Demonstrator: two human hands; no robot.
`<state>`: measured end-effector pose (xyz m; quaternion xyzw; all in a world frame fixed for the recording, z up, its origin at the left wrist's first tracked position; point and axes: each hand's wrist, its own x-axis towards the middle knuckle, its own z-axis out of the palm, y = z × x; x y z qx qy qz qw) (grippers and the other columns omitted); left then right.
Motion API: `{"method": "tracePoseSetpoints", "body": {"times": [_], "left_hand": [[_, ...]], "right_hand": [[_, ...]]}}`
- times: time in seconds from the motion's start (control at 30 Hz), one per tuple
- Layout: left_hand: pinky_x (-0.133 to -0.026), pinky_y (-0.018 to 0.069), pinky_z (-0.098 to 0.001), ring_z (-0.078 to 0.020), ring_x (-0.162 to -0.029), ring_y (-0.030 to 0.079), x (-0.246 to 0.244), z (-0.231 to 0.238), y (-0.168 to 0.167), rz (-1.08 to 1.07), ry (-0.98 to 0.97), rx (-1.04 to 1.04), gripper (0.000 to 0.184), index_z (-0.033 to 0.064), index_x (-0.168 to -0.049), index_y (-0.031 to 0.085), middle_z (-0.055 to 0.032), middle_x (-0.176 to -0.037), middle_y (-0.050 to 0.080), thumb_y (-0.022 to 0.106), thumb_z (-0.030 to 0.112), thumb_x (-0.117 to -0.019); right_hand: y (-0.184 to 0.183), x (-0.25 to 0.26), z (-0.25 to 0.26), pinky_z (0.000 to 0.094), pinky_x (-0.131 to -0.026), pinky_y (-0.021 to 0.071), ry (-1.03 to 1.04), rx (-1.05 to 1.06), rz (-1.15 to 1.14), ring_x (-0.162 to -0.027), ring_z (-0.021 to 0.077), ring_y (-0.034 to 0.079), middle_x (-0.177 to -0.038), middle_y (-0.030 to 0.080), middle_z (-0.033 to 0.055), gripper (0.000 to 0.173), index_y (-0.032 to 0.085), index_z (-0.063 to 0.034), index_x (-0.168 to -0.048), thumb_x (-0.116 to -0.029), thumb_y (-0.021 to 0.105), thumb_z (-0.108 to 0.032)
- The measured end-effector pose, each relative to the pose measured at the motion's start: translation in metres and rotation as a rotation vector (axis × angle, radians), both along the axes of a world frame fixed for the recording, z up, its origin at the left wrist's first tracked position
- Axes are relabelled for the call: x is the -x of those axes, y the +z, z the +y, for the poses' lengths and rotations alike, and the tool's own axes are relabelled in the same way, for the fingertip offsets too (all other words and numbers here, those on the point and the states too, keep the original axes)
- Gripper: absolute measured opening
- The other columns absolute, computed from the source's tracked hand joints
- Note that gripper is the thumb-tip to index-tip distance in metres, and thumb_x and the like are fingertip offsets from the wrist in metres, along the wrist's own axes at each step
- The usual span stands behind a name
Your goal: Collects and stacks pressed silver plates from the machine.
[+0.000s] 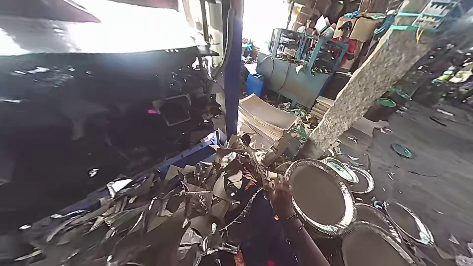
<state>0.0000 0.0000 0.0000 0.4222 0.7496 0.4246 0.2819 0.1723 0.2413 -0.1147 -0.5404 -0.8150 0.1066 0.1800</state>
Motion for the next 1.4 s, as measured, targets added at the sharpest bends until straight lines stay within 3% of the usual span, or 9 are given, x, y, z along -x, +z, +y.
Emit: {"method": "tracePoseSetpoints", "body": {"times": [0.1, 0.23, 0.3, 0.43, 0.83, 0.97, 1.07, 1.27, 1.4], "left_hand": [[-0.112, 0.0442, -0.0489, -0.0392, -0.129, 0.058, 0.051, -0.025, -0.13, 0.261, 0.092, -0.05, 0.05, -0.0059, -0.137, 0.058, -0.0279, -0.136, 0.06, 0.065, 0.025, -0.0979], [-0.111, 0.045, -0.0465, -0.0391, -0.128, 0.059, 0.037, -0.012, -0.149, 0.079, 0.147, 0.078, 0.044, -0.0082, -0.131, 0.061, -0.0285, -0.135, 0.061, 0.068, 0.017, -0.0957], [-0.107, 0.0499, -0.0457, -0.0352, -0.123, 0.063, 0.037, -0.011, -0.166, -0.056, 0.148, 0.163, 0.051, -0.0042, -0.14, 0.056, -0.0265, -0.138, 0.059, 0.068, 0.022, -0.0974], [-0.096, 0.0557, -0.0465, -0.0312, -0.111, 0.068, 0.052, -0.014, -0.197, -0.246, 0.218, 0.16, 0.052, 0.0015, -0.143, 0.054, -0.0236, -0.132, 0.063, 0.067, 0.022, -0.0973], [-0.105, 0.0501, -0.0465, -0.0308, -0.116, 0.067, 0.059, -0.009, -0.186, -0.331, 0.133, 0.205, 0.046, -0.002, -0.14, 0.055, -0.0217, -0.134, 0.063, 0.064, 0.019, -0.1005], [-0.1, 0.0529, -0.0446, -0.0273, -0.111, 0.068, 0.06, -0.012, -0.181, -0.361, 0.1, 0.164, 0.046, -0.0021, -0.142, 0.054, -0.0205, -0.134, 0.064, 0.061, 0.02, -0.1013], [-0.097, 0.0525, -0.0416, -0.0263, -0.104, 0.068, 0.05, -0.011, -0.157, -0.385, 0.159, 0.173, 0.039, -0.0071, -0.136, 0.057, -0.0223, -0.127, 0.066, 0.06, 0.01, -0.1009], [-0.106, 0.0493, -0.049, -0.0342, -0.117, 0.065, 0.052, -0.018, -0.163, -0.376, 0.107, 0.194, 0.044, -0.0042, -0.142, 0.054, -0.0255, -0.13, 0.065, 0.06, 0.014, -0.1018], [-0.106, 0.0494, -0.0486, -0.0335, -0.118, 0.066, 0.052, -0.017, -0.163, -0.374, 0.134, 0.181, 0.046, -0.0032, -0.143, 0.053, -0.0249, -0.13, 0.065, 0.061, 0.013, -0.1012]], "right_hand": [[-0.011, 0.033, -0.014, 0.06, -0.109, 0.043, 0.177, 0.246, -0.051, -0.135, 0.0411, 0.052, -0.144, 0.057, 0.0219, 0.056, 0.065, -0.0077, -0.134, -0.1014, 0.054, -0.052], [-0.037, 0.077, -0.039, 0.0761, -0.115, 0.0197, 0.324, 0.506, -0.316, -0.155, 0.0519, 0.011, -0.167, 0.025, 0.0236, 0.064, 0.052, -0.0126, -0.15, -0.1005, 0.055, -0.053], [-0.047, 0.091, -0.045, 0.0826, -0.113, 0.0095, 0.419, 0.497, -0.43, -0.155, 0.0538, 0.003, -0.168, 0.022, 0.0236, 0.06, 0.054, -0.0119, -0.148, -0.1006, 0.057, -0.048], [-0.053, 0.099, -0.045, 0.0818, -0.115, 0.0056, 0.487, 0.474, -0.471, -0.157, 0.0481, 0.009, -0.165, 0.034, 0.0195, 0.053, 0.061, -0.011, -0.14, -0.1007, 0.058, -0.046], [-0.063, 0.103, -0.043, 0.0793, -0.115, 0.0077, 0.58, 0.444, -0.47, -0.154, 0.0414, 0.027, -0.147, 0.059, 0.0128, 0.041, 0.067, -0.0117, -0.132, -0.1006, 0.061, -0.037], [-0.063, 0.104, -0.044, 0.0634, -0.116, 0.0298, 0.685, 0.42, -0.425, -0.133, 0.0378, 0.055, -0.126, 0.07, 0.017, 0.034, 0.068, -0.0061, -0.127, -0.1024, 0.058, -0.027], [-0.06, 0.108, -0.049, 0.0529, -0.107, 0.0455, 0.81, 0.392, -0.328, -0.125, 0.0402, 0.061, -0.119, 0.071, 0.0218, 0.032, 0.068, -0.0002, -0.124, -0.1035, 0.056, -0.022], [-0.055, 0.122, -0.076, 0.0528, -0.1, 0.0513, 1.052, 0.256, -0.152, -0.116, 0.0397, 0.066, -0.11, 0.074, 0.0208, 0.025, 0.071, 0.001, -0.113, -0.1002, 0.058, -0.015], [-0.059, 0.127, -0.078, 0.0589, -0.108, 0.0427, 1.09, 0.32, -0.27, -0.126, 0.0413, 0.06, -0.122, 0.07, 0.0211, 0.032, 0.068, -0.0025, -0.126, -0.0992, 0.062, -0.019]]}}
